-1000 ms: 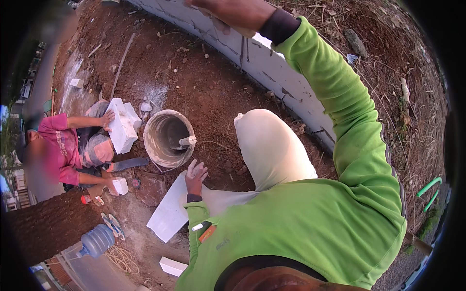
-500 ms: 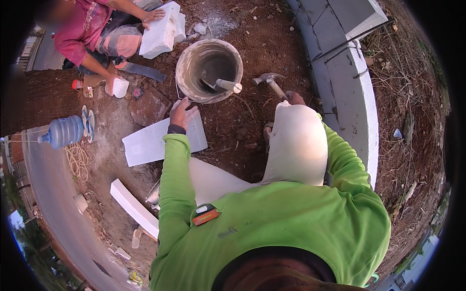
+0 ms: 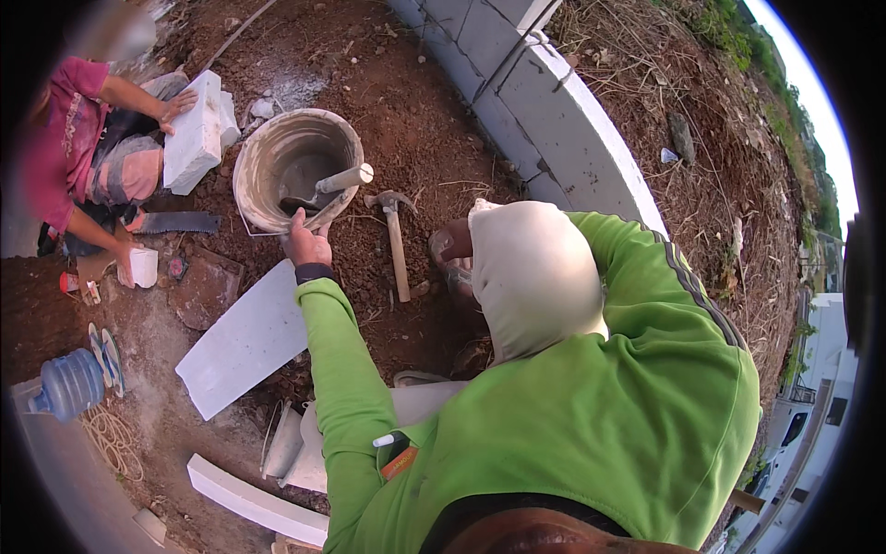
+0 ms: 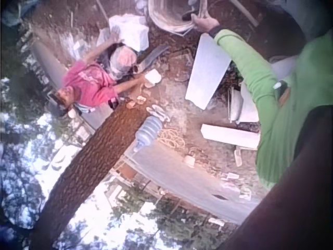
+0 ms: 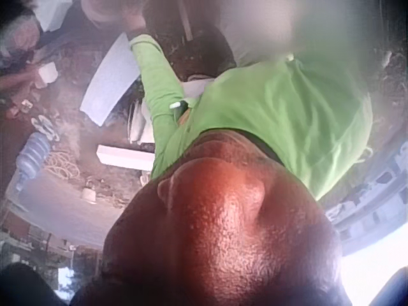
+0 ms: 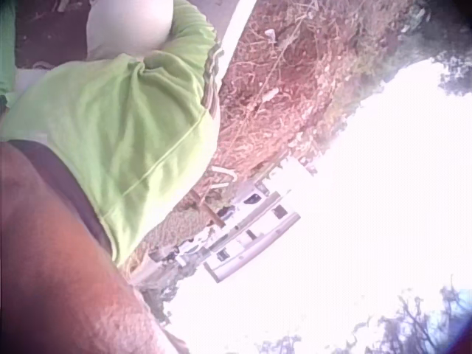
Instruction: The person applies mortar to white bricks and places them onto a wall, using a trowel and a hammer to secure them in place.
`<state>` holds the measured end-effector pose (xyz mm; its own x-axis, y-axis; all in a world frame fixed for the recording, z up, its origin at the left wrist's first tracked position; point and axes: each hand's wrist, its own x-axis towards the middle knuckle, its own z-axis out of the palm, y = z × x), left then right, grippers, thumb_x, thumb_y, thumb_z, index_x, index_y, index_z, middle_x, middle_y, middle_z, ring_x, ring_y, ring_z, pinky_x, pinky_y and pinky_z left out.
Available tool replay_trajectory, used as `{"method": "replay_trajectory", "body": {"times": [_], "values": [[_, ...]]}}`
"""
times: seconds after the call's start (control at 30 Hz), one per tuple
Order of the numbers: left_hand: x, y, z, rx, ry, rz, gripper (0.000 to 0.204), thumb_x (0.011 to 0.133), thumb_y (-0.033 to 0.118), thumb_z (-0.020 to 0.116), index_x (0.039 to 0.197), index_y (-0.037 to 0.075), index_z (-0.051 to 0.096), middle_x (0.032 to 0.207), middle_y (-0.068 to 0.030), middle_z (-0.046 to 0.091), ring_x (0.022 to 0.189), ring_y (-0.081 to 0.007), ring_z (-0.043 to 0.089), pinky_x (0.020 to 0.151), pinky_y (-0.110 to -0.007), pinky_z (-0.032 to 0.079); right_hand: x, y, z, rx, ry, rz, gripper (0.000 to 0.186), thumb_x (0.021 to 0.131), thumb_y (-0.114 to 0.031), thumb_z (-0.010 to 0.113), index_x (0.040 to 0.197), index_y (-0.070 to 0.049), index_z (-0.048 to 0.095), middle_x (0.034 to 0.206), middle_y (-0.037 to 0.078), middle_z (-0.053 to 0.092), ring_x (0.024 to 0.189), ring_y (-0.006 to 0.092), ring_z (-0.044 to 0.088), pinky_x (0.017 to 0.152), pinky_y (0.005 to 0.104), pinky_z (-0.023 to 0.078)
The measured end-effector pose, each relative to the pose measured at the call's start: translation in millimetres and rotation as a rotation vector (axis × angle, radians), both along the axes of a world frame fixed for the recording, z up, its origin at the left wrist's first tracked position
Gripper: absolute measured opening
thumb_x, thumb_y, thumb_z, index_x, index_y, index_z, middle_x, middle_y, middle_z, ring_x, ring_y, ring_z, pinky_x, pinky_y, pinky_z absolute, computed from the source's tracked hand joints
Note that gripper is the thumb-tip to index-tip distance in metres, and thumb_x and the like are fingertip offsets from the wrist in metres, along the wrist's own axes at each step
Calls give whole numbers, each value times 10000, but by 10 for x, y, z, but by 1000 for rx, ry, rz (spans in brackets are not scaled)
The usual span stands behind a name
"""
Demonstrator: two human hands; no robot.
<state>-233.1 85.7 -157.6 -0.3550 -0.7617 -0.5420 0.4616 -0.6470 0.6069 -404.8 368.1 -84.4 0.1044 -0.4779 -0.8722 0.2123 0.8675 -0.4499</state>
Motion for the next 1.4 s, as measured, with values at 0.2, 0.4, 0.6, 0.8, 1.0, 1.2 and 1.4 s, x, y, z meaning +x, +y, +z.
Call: {"method": "replay_trajectory", "body": {"times": [0.2,0.4,0.6,0.8,1.0,1.2,1.4], "values": [[-299,560,1336,-154,-175,-23,652,910,58,689,1495,52,401,1453,-159,502,1272,-305,547,993,-576,512,-52,230,752,-253,272,-434,496,992,-493,623,1187,-40,571,923,97,671,756,171,700,663,328,571],[-280,674,1327,-453,-265,-126,615,902,74,701,1462,36,449,1395,-152,559,1167,-283,614,926,-469,564,-295,-48,1167,-723,785,-543,463,1021,-493,569,1070,-33,575,864,85,670,720,153,668,658,344,561],[-65,400,618,-140,-85,-83,750,861,4,678,1520,220,392,1462,-96,491,1280,-328,542,917,-636,536,-582,58,590,-740,505,-661,310,1065,-326,545,1163,-32,555,888,65,655,711,140,676,623,304,570],[319,683,559,-106,-351,-5,646,847,16,676,1441,123,446,1417,-129,516,1247,-364,562,907,-619,559,-1946,86,1298,-925,1100,-1112,370,1027,-262,603,1298,-12,576,920,123,677,697,206,686,648,334,554],[727,626,48,32,-250,50,412,918,87,647,1306,28,522,1291,-142,606,1174,-352,617,956,-541,570,-2977,-411,1619,-781,1840,-1187,382,944,-211,680,1280,-35,635,1069,193,688,999,366,664,876,446,520],[1037,734,-200,138,-249,33,405,967,160,623,1342,43,527,1335,-153,611,1196,-352,618,1019,-548,536,-3113,-577,1643,-911,1813,-1250,257,918,-189,723,1127,-40,705,989,167,711,933,351,695,841,422,532],[1148,972,-156,290,-115,-49,471,1004,298,598,1399,67,485,1380,-147,600,1240,-353,607,1062,-560,515,-3192,-578,1594,-846,1825,-1225,211,940,-246,721,1006,-48,754,873,202,727,812,383,719,743,425,547]]}}
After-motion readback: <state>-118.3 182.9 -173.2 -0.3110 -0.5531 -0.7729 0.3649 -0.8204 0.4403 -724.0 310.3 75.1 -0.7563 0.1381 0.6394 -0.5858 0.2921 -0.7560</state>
